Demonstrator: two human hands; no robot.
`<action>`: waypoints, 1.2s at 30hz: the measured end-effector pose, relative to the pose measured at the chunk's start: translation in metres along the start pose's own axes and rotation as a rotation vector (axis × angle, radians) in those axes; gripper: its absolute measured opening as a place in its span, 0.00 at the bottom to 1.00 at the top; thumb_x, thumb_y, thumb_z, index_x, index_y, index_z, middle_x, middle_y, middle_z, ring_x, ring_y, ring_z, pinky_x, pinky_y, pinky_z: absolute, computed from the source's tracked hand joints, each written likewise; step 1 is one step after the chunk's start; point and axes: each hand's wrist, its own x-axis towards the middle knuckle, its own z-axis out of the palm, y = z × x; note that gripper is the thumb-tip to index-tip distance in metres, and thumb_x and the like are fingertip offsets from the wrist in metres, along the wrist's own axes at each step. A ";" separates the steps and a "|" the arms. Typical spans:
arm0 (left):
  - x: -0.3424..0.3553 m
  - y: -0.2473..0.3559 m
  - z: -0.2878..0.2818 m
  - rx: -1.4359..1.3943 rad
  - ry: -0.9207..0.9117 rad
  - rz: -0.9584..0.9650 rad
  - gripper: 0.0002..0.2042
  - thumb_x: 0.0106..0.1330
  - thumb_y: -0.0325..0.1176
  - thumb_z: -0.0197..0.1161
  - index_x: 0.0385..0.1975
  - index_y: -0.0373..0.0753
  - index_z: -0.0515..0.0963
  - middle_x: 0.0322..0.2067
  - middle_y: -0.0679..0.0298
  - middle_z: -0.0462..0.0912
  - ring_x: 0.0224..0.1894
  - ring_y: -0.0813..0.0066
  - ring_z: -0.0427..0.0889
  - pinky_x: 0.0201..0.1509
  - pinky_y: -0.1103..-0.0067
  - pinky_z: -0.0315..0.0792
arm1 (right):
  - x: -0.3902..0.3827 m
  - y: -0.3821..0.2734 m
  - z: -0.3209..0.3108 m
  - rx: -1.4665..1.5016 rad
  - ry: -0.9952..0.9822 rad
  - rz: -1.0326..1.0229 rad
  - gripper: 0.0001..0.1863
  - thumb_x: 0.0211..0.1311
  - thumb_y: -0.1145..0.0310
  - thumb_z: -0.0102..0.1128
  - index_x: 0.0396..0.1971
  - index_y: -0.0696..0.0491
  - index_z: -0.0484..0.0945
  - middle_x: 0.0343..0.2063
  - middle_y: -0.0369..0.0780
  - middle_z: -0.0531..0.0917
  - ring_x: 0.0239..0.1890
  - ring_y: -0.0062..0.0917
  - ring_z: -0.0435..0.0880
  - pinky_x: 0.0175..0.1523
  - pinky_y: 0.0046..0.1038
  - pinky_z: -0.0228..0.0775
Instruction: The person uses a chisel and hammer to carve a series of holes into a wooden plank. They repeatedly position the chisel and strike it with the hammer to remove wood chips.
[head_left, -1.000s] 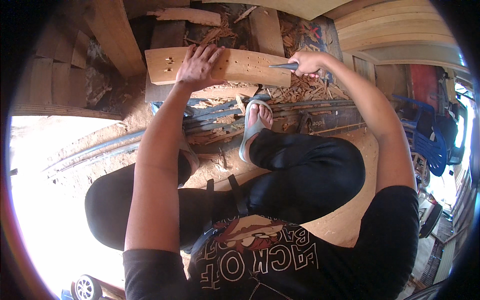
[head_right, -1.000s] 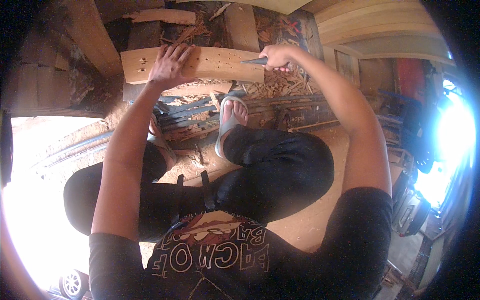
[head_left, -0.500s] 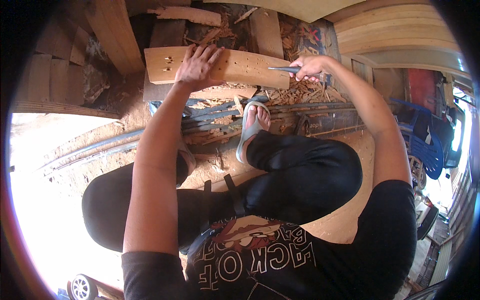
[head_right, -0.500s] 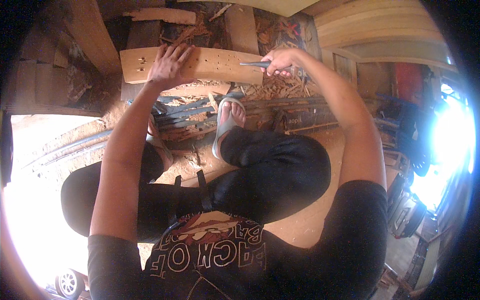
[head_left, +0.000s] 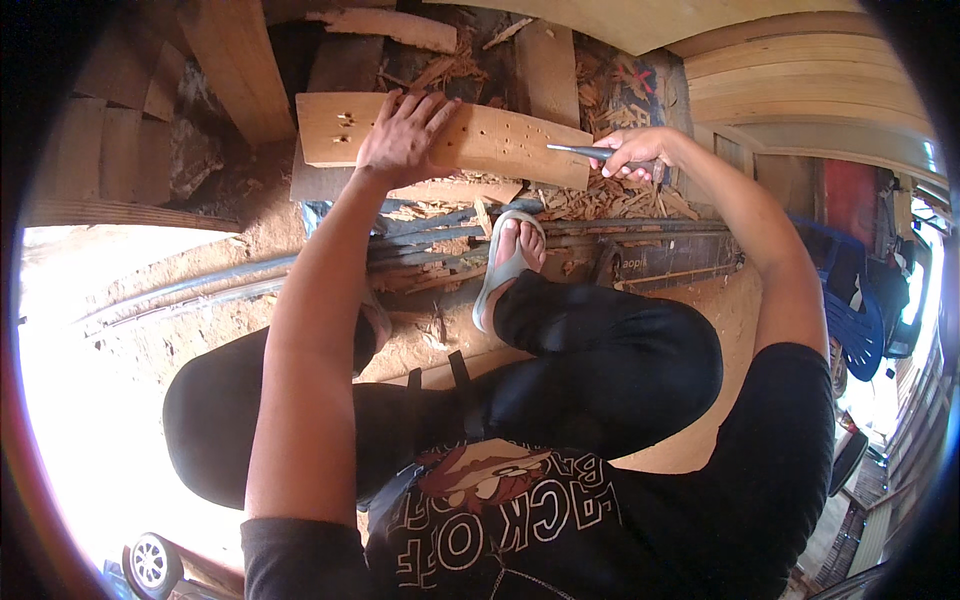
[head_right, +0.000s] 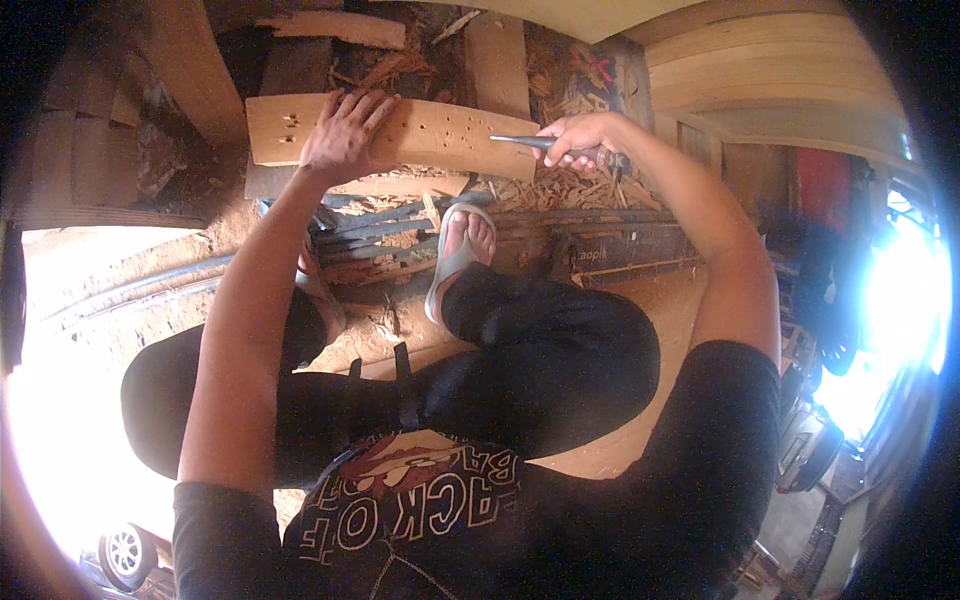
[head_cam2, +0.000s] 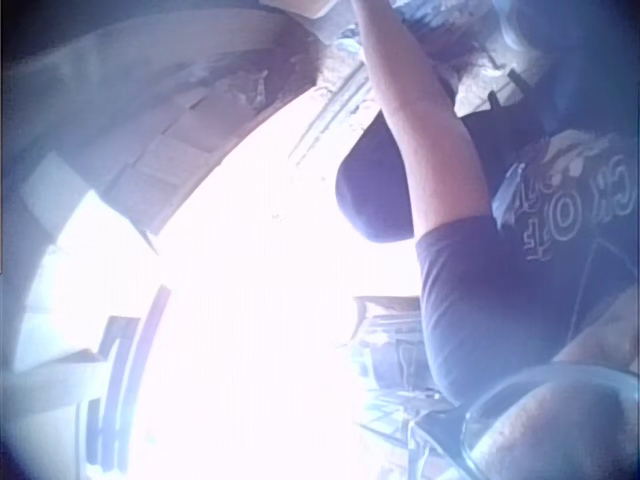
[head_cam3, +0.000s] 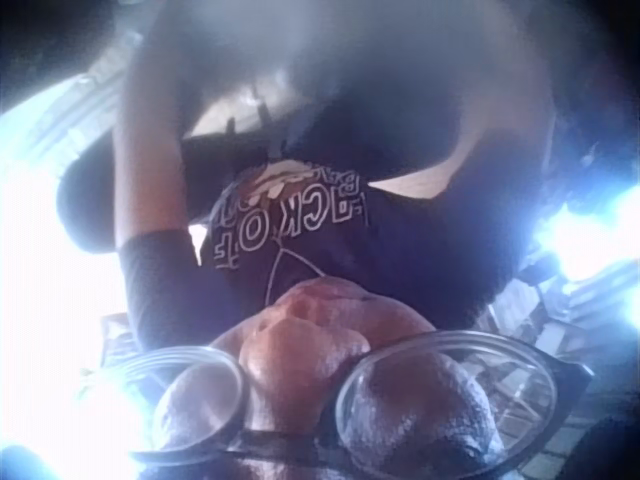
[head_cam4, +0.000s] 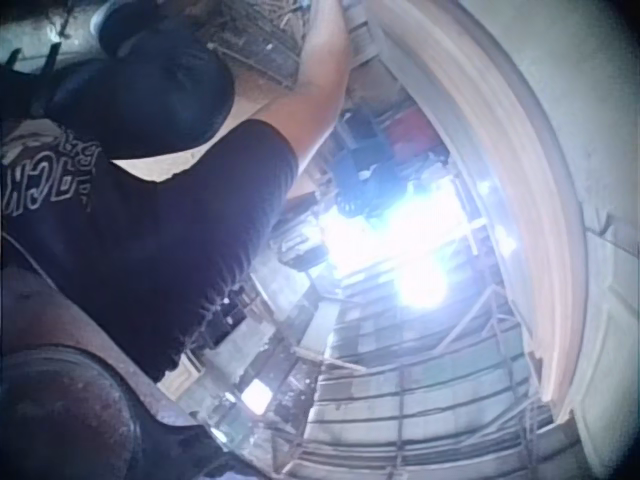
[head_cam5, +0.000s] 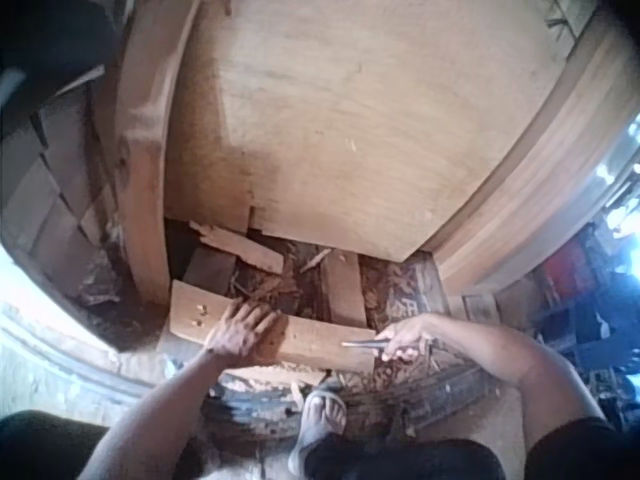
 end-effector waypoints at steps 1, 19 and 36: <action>0.000 0.000 0.000 -0.009 -0.020 0.001 0.55 0.55 0.70 0.72 0.80 0.50 0.58 0.73 0.60 0.67 0.77 0.57 0.62 0.84 0.54 0.49 | 0.000 0.001 -0.002 0.032 -0.023 -0.003 0.15 0.67 0.69 0.68 0.49 0.45 0.74 0.20 0.25 0.70 0.15 0.10 0.66 0.18 0.19 0.59; 0.000 0.000 0.002 0.004 0.009 0.013 0.55 0.54 0.67 0.75 0.79 0.48 0.59 0.71 0.58 0.69 0.75 0.57 0.65 0.81 0.53 0.53 | -0.009 -0.014 0.078 -0.873 0.709 -0.051 0.19 0.72 0.72 0.55 0.60 0.51 0.79 0.41 0.52 0.89 0.44 0.44 0.91 0.47 0.45 0.85; 0.002 0.001 -0.004 0.006 -0.035 -0.022 0.55 0.54 0.68 0.74 0.80 0.50 0.59 0.72 0.61 0.69 0.77 0.59 0.63 0.83 0.54 0.51 | -0.080 -0.063 0.088 -1.341 1.144 -0.172 0.15 0.67 0.68 0.63 0.52 0.51 0.82 0.34 0.45 0.90 0.40 0.41 0.91 0.46 0.43 0.85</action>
